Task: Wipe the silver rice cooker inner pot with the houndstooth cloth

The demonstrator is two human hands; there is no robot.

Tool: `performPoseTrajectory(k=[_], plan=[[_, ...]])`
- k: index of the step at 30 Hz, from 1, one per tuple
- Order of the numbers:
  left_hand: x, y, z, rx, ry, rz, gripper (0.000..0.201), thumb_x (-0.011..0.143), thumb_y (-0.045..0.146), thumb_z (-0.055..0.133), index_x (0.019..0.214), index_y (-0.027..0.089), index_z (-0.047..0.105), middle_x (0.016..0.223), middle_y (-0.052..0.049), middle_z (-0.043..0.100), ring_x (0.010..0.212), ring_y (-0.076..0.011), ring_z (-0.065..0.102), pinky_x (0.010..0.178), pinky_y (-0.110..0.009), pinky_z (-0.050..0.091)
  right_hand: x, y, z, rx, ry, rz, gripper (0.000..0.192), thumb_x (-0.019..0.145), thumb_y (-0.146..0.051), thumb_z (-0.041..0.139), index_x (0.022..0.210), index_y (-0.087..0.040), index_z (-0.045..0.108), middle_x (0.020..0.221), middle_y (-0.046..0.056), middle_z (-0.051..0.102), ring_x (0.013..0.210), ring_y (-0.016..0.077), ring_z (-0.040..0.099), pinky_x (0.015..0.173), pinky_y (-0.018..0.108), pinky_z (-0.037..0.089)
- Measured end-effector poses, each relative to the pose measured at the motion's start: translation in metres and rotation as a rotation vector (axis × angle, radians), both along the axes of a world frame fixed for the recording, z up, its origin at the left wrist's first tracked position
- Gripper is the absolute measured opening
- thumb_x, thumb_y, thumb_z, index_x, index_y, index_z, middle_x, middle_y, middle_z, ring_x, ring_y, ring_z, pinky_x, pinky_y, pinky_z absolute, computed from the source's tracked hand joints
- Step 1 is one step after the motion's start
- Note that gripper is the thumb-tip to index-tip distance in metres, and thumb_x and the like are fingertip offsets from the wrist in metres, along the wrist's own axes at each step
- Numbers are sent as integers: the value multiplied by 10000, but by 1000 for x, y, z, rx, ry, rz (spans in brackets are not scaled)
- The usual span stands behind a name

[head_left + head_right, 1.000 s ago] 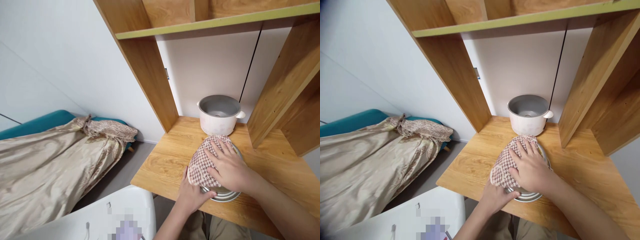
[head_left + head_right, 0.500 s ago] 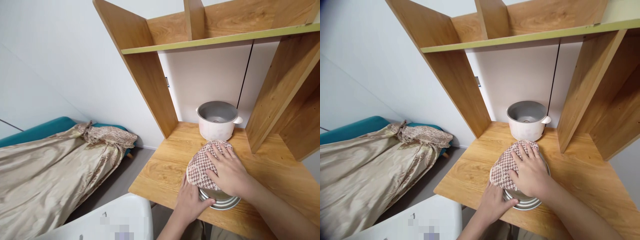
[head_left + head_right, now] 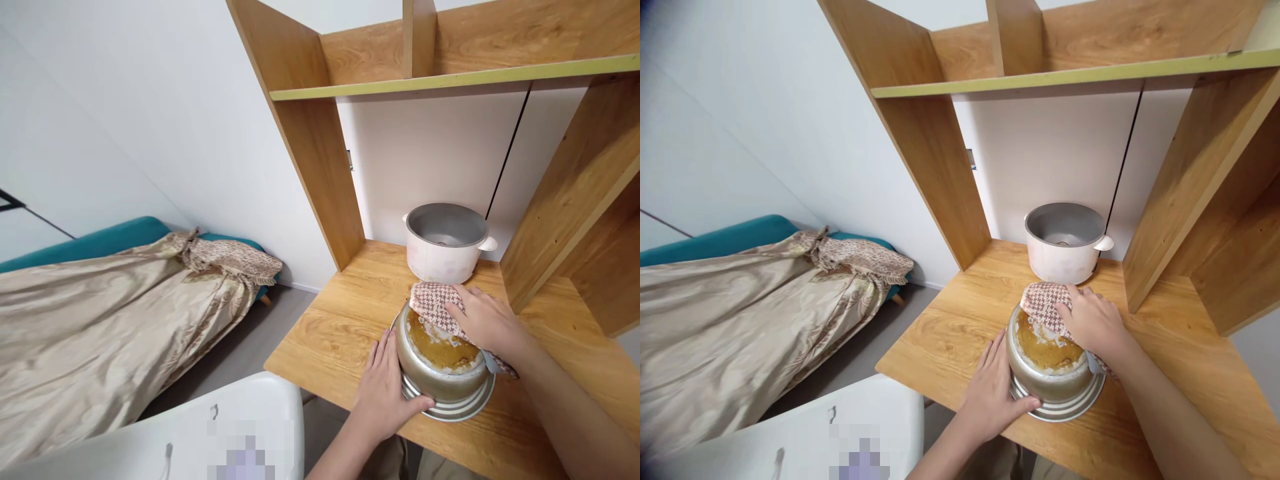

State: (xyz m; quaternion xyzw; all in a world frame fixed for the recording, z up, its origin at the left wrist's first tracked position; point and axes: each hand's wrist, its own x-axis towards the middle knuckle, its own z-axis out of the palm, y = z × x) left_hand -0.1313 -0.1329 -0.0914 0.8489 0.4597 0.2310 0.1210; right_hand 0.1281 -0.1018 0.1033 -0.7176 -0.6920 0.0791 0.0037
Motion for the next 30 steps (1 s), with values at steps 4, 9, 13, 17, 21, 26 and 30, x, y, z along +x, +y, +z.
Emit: performPoseTrajectory(k=[4, 9, 13, 17, 21, 26, 30], plan=[[0, 0, 3, -13, 22, 5, 1426, 829, 925, 718, 1809, 205, -28, 1832, -260, 280, 1691, -508, 287, 1328, -739, 327, 3, 3, -1, 6, 9, 11, 458, 1165, -375, 349, 1451, -206, 663, 1383, 179, 774, 1218, 359, 764, 965, 442, 542], [1, -1, 5, -21, 31, 11, 1464, 797, 967, 704, 1809, 198, -23, 1825, -270, 291, 1692, -507, 285, 1333, -730, 319, -3, -5, -6, 28, 4, 109, 619, 1144, -390, 407, 1719, -163, 443, 1729, 207, 512, 1539, 405, 557, 1191, 540, 502], [2, -1, 9, 6, 19, 8, 1464, 790, 983, 692, 1811, 184, 12, 1810, -280, 319, 1679, -509, 315, 1324, -712, 342, -12, -16, -9, 33, -4, 225, 700, 1121, -410, 492, 1758, -139, 386, 1846, 214, 262, 1711, 429, 255, 1360, 616, 295], [3, -1, 11, 51, 13, -11, 1370, 823, 962, 681, 1804, 174, 139, 1782, -274, 385, 1654, -497, 374, 1323, -709, 349, -18, -25, -8, 32, 10, 316, 676, 1111, -403, 532, 1745, -193, 431, 1856, 184, 199, 1721, 467, 164, 1362, 717, 219], [2, -1, 9, 107, 46, -49, 1198, 858, 912, 702, 1780, 264, 294, 1795, -199, 404, 1657, -480, 377, 1337, -708, 338, -21, -32, -8, 30, 45, 418, 633, 1120, -388, 526, 1726, -217, 469, 1846, 160, 229, 1722, 441, 187, 1371, 721, 189], [-1, -3, 4, 40, -7, 41, 1371, 786, 893, 794, 1816, 290, 119, 1839, -159, 327, 1676, -454, 355, 1325, -698, 390, -23, -40, -2, -27, 115, 528, 604, 1113, -359, 550, 1706, -259, 504, 1832, 104, 288, 1718, 400, 240, 1383, 678, 221], [-1, -3, 2, 22, 2, 39, 1376, 794, 848, 821, 1818, 311, 75, 1861, -133, 275, 1682, -454, 343, 1342, -686, 379, -24, -41, 2, -64, 177, 567, 576, 1111, -360, 552, 1681, -277, 543, 1827, 81, 309, 1726, 376, 225, 1388, 651, 228]])
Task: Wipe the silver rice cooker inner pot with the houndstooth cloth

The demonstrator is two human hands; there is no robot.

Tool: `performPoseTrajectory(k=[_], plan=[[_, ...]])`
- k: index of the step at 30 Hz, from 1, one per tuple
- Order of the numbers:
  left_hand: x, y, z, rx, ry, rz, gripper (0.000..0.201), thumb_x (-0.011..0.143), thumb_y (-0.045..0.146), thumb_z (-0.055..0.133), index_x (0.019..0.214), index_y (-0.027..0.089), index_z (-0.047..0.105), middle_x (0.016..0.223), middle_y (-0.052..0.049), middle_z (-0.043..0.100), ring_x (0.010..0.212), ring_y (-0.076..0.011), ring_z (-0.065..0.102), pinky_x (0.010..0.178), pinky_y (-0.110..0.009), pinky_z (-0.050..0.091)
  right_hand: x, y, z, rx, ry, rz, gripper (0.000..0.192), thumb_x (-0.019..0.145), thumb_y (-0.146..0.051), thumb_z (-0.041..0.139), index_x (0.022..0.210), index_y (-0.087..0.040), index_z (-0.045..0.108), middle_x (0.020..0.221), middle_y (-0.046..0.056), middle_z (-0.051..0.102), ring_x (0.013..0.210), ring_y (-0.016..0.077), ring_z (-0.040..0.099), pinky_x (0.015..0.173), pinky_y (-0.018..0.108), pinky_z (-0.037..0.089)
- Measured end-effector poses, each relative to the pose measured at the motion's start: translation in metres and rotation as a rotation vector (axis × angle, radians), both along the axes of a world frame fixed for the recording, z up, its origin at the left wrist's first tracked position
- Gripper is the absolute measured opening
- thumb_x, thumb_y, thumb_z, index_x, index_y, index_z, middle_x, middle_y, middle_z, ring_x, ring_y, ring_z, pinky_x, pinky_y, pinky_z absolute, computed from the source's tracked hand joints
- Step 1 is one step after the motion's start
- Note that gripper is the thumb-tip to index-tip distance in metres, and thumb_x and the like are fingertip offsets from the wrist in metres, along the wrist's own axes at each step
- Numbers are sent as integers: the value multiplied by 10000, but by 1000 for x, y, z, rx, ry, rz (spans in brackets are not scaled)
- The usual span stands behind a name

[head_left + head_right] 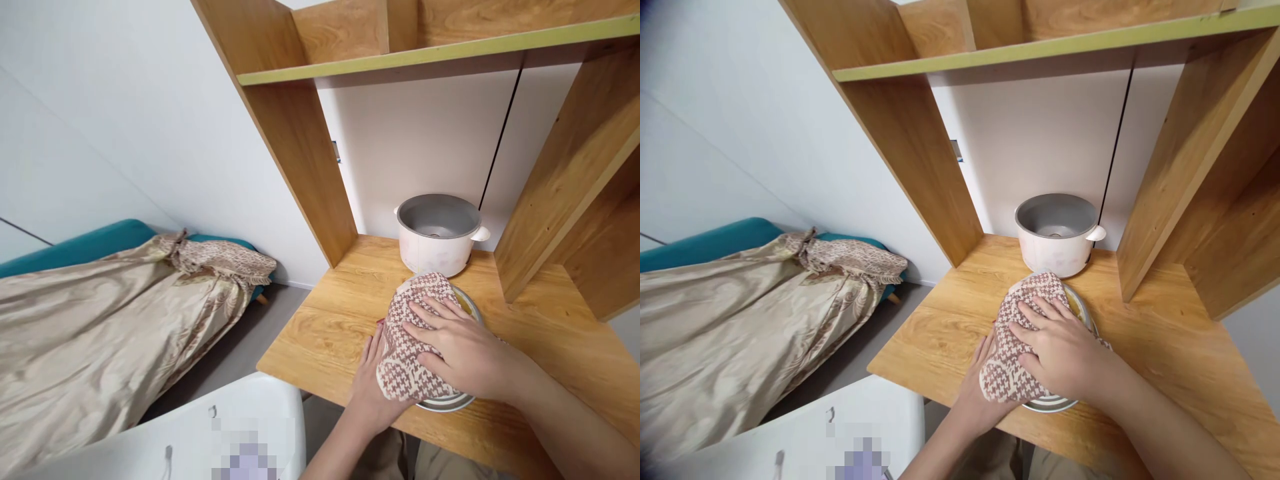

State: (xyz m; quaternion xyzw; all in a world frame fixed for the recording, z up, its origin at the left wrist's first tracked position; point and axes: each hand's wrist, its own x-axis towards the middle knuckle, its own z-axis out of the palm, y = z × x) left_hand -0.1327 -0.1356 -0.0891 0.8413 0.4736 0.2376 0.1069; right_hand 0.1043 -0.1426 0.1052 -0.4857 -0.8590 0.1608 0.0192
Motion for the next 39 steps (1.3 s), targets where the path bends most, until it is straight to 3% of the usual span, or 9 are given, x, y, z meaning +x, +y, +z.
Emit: performPoseTrajectory(k=[7, 11, 16, 19, 22, 26, 31, 34, 39], plan=[[-2, 2, 5, 94, 57, -105, 1158, 895, 874, 703, 1790, 302, 242, 1806, -164, 396, 1671, -454, 366, 1345, -713, 331, -5, 9, -12, 107, -33, -191, 697, 1109, -520, 557, 1738, -240, 446, 1848, 111, 228, 1731, 387, 199, 1405, 627, 166], [1, 1, 10, 58, 39, -67, 1238, 905, 889, 664, 1803, 215, 142, 1778, -238, 413, 1647, -473, 400, 1319, -714, 356, -4, 14, -13, 149, -96, -320, 676, 1116, -509, 540, 1724, -219, 478, 1842, 168, 284, 1722, 430, 217, 1378, 664, 207], [4, 1, 10, -1, 7, -22, 1350, 875, 896, 682, 1806, 172, 24, 1806, -278, 329, 1674, -497, 332, 1322, -695, 345, 9, 26, -6, 144, -178, -494, 620, 1134, -447, 476, 1702, -199, 500, 1668, 232, 574, 1430, 456, 643, 1103, 574, 552], [3, 1, 10, -23, -6, -21, 1369, 858, 905, 697, 1810, 194, 17, 1816, -266, 317, 1681, -499, 315, 1334, -698, 325, 17, 34, -1, 121, -202, -562, 529, 1144, -393, 429, 1612, -205, 589, 1410, 205, 757, 1193, 388, 774, 955, 478, 581], [3, 1, 10, -33, -12, -22, 1417, 811, 939, 719, 1811, 199, 40, 1809, -267, 332, 1681, -503, 312, 1331, -697, 338, 21, 39, 1, 107, -209, -582, 468, 1149, -350, 398, 1531, -234, 643, 1330, 175, 788, 1157, 351, 785, 930, 436, 554], [3, 1, 12, -40, -8, -24, 1364, 849, 931, 685, 1809, 197, 52, 1818, -262, 315, 1692, -485, 299, 1336, -696, 328, 18, 35, 0, 92, -191, -574, 508, 1134, -426, 442, 1577, -232, 597, 1453, 194, 731, 1227, 390, 753, 958, 472, 542], [4, 1, 13, -53, -11, -19, 1428, 801, 971, 692, 1811, 200, 42, 1804, -271, 339, 1685, -498, 306, 1327, -701, 329, 14, 25, -3, 54, -125, -494, 894, 1002, -625, 637, 1761, -243, 359, 1747, 190, 471, 1463, 451, 591, 1109, 531, 497], [4, 2, 12, -55, -7, -23, 1453, 780, 984, 700, 1813, 210, 31, 1802, -277, 338, 1681, -504, 311, 1324, -701, 329, 15, 22, -3, 24, -94, -458, 1027, 923, -676, 719, 1772, -239, 341, 1800, 193, 378, 1561, 457, 482, 1171, 547, 463], [3, 1, 11, -49, -5, -20, 1426, 812, 974, 676, 1812, 212, 3, 1810, -268, 324, 1683, -502, 307, 1327, -707, 319, 18, 30, -2, 30, -55, -508, 769, 1025, -600, 624, 1702, -275, 456, 1656, 170, 566, 1428, 419, 619, 1100, 520, 504]])
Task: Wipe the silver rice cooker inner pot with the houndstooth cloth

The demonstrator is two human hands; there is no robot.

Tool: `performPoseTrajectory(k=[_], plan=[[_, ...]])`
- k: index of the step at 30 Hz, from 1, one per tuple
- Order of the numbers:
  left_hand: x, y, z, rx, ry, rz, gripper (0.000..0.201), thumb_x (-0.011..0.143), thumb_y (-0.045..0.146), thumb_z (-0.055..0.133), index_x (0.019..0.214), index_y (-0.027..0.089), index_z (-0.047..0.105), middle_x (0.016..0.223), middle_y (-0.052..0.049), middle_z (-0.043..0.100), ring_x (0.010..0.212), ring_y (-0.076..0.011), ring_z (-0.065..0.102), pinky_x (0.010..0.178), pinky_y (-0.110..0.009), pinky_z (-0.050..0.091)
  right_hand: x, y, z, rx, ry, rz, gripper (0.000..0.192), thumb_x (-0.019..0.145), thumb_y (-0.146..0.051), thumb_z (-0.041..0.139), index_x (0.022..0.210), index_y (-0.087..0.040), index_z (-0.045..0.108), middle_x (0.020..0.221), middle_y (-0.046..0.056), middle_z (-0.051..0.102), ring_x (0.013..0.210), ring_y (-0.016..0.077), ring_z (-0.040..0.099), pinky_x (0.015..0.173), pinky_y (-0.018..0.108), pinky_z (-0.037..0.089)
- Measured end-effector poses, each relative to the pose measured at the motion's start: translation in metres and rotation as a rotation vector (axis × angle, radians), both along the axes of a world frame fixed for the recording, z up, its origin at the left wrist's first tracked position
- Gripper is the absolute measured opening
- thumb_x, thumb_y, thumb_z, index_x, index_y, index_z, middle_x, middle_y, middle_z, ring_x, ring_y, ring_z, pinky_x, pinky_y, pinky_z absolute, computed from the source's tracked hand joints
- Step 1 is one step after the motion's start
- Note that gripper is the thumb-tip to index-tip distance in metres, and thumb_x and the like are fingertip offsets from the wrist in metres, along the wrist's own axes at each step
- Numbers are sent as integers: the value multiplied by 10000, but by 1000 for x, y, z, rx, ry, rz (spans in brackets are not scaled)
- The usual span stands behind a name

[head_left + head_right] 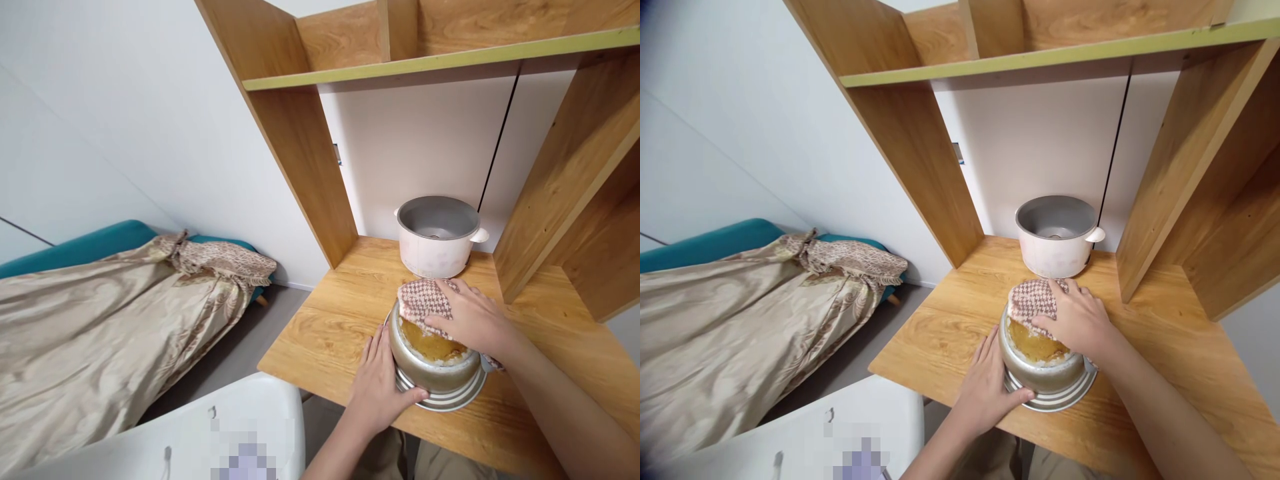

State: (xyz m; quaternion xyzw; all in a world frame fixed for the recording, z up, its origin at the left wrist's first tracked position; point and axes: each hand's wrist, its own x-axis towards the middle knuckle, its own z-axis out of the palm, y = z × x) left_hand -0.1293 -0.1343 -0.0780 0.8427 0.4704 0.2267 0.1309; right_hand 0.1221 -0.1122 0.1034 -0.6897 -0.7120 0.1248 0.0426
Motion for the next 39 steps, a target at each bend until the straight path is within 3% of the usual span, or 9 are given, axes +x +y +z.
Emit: performPoseTrajectory(k=[5, 12, 18, 24, 28, 31, 35, 39], plan=[[0, 0, -2, 10, 5, 8, 1453, 792, 982, 690, 1810, 206, 2, 1815, -259, 324, 1683, -502, 306, 1333, -701, 324, 5, 11, -1, 31, 3, -50, 482, 1132, -428, 486, 1566, -260, 611, 1504, 159, 693, 1321, 398, 701, 1054, 508, 518], [0, 0, -4, 12, 6, 7, 1436, 816, 943, 712, 1809, 208, -19, 1822, -251, 314, 1686, -504, 297, 1336, -704, 322, 10, 11, 1, 21, 50, -2, 478, 1131, -306, 452, 1581, -286, 612, 1595, 117, 660, 1392, 360, 673, 1094, 476, 525], [0, 0, 0, -12, 10, 8, 1451, 791, 965, 714, 1811, 212, 9, 1822, -254, 313, 1690, -503, 289, 1334, -709, 326, 30, 13, 2, -73, 130, 127, 714, 1056, -333, 534, 1752, -252, 398, 1810, 81, 417, 1624, 302, 466, 1304, 447, 402], [0, 0, -3, 17, 12, 4, 1441, 808, 957, 705, 1811, 202, -2, 1827, -256, 300, 1690, -502, 291, 1340, -701, 322, 34, 8, 5, -195, 156, 182, 1263, 759, -578, 838, 1805, -180, 252, 1871, 160, 230, 1709, 394, 283, 1350, 490, 353], [0, 0, -4, 34, 13, 0, 1417, 832, 935, 703, 1809, 220, -34, 1835, -243, 288, 1690, -499, 295, 1332, -705, 336, 21, 2, 8, -143, 141, 133, 1221, 787, -647, 788, 1805, -227, 261, 1848, 156, 295, 1650, 463, 380, 1269, 562, 438], [1, -1, -3, 36, 12, -1, 1422, 833, 930, 708, 1808, 216, -42, 1836, -245, 283, 1689, -498, 297, 1336, -700, 333, 15, 1, 9, -96, 141, 119, 1049, 854, -593, 724, 1778, -288, 331, 1810, 109, 390, 1564, 431, 513, 1208, 516, 487], [1, -1, -2, 32, 7, 4, 1420, 830, 929, 710, 1809, 210, -26, 1834, -244, 292, 1685, -495, 309, 1334, -692, 340, 14, 2, 8, -48, 137, 105, 865, 951, -552, 611, 1747, -298, 387, 1790, 89, 430, 1557, 400, 527, 1199, 490, 480], [1, -1, -2, 30, 6, 3, 1398, 844, 925, 698, 1810, 203, -8, 1836, -242, 287, 1688, -496, 301, 1339, -693, 332, 14, 1, 4, -45, 131, 118, 1006, 855, -652, 716, 1739, -297, 392, 1782, 108, 430, 1514, 434, 555, 1146, 512, 512]])
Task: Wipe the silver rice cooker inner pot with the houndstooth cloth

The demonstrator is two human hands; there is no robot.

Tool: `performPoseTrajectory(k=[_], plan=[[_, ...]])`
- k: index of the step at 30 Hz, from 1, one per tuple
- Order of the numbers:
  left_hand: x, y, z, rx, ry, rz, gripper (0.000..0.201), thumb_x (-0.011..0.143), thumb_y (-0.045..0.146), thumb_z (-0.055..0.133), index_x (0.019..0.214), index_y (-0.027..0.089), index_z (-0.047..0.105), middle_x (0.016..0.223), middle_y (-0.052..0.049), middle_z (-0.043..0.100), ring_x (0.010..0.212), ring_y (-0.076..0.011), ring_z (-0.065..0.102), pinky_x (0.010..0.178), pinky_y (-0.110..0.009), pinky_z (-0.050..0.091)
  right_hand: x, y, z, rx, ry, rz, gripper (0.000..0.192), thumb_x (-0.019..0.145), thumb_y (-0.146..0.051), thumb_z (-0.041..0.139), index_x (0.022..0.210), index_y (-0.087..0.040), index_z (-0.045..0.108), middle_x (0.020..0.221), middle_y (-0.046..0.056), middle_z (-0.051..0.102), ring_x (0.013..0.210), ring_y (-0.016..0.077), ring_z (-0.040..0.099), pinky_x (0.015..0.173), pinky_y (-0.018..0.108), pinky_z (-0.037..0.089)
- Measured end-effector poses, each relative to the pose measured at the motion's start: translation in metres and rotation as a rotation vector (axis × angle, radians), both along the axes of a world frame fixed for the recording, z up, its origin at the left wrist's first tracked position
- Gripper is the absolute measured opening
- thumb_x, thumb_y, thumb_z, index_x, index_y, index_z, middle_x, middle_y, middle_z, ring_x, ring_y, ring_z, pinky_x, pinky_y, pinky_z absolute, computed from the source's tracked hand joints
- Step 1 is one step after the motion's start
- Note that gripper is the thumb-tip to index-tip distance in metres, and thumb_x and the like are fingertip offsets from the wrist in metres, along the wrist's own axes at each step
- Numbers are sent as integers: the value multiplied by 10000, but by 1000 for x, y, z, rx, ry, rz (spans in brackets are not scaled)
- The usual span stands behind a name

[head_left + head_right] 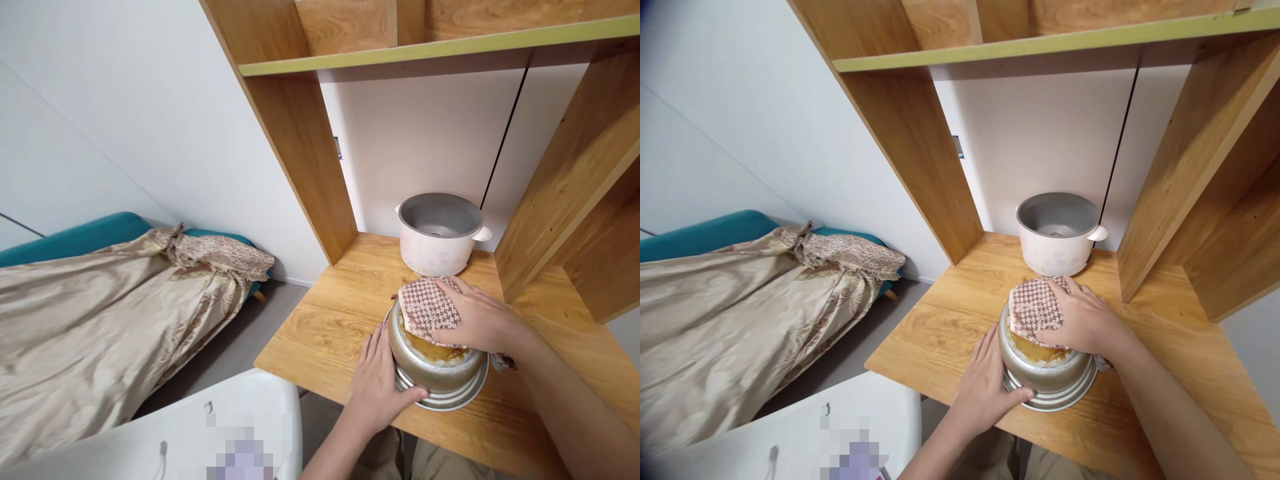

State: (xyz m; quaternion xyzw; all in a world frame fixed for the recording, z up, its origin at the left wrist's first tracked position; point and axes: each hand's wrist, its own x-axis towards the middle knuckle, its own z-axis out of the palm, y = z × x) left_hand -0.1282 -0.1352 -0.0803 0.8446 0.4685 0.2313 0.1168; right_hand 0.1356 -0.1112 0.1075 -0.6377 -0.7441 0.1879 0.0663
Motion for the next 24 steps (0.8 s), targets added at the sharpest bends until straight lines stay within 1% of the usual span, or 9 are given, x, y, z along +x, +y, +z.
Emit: performPoseTrajectory(k=[1, 2, 5, 7, 11, 13, 15, 17, 24], plan=[[0, 0, -1, 0, 3, -2, 1393, 847, 923, 696, 1810, 198, -4, 1836, -244, 286, 1689, -499, 297, 1338, -695, 331, 0, 0, -1, 0, -3, 1, 1047, 819, -655, 749, 1733, -282, 399, 1772, 121, 439, 1494, 445, 567, 1133, 520, 517], [0, 0, -1, 2, 6, -4, 1390, 850, 919, 696, 1810, 194, 0, 1834, -247, 287, 1688, -503, 296, 1337, -697, 332, -1, 0, -2, 2, -4, 0, 1044, 811, -642, 755, 1724, -273, 409, 1756, 128, 457, 1477, 445, 579, 1126, 523, 519], [0, 0, -3, 13, 9, 0, 1378, 859, 907, 695, 1810, 185, 6, 1832, -251, 290, 1684, -512, 298, 1330, -703, 338, -2, 0, -3, 20, 0, -21, 855, 909, -539, 650, 1698, -290, 432, 1703, 109, 519, 1446, 400, 612, 1130, 510, 510], [0, 0, -2, 10, 11, 4, 1373, 863, 905, 692, 1810, 186, 6, 1833, -248, 289, 1686, -509, 296, 1330, -702, 339, -2, 0, -3, 26, -1, -32, 797, 937, -489, 605, 1694, -309, 430, 1699, 100, 524, 1437, 393, 620, 1129, 515, 508], [0, 0, 0, 8, 3, -7, 1362, 867, 896, 696, 1809, 195, 7, 1831, -241, 301, 1685, -494, 310, 1338, -692, 335, -4, 0, -1, 7, -16, -13, 943, 853, -576, 720, 1698, -278, 429, 1696, 137, 513, 1436, 443, 603, 1121, 545, 519], [0, 0, 0, 12, -3, -4, 1363, 864, 896, 698, 1810, 200, 7, 1829, -239, 306, 1681, -498, 316, 1337, -697, 335, -4, 1, -2, 5, -23, -10, 899, 876, -545, 700, 1690, -263, 443, 1691, 145, 519, 1451, 441, 593, 1150, 545, 507], [0, 0, -2, 9, 1, 3, 1359, 865, 899, 692, 1810, 202, 8, 1830, -238, 304, 1683, -505, 307, 1333, -709, 333, -4, 2, -3, 8, -33, -14, 809, 935, -476, 628, 1693, -259, 447, 1721, 151, 493, 1479, 437, 579, 1184, 553, 489], [-1, 0, -4, 1, 17, 5, 1353, 871, 903, 681, 1810, 194, 13, 1830, -247, 296, 1689, -510, 289, 1331, -719, 327, -2, 3, -5, 11, -43, -7, 776, 971, -426, 580, 1712, -249, 431, 1764, 157, 444, 1512, 440, 557, 1212, 565, 472], [-1, 0, -7, 3, 28, 20, 1371, 846, 903, 704, 1805, 165, 60, 1820, -275, 303, 1682, -516, 301, 1338, -713, 319, 11, 7, -7, 1, -49, 77, 781, 1019, -345, 496, 1764, -150, 368, 1827, 173, 350, 1624, 400, 456, 1316, 542, 403]])
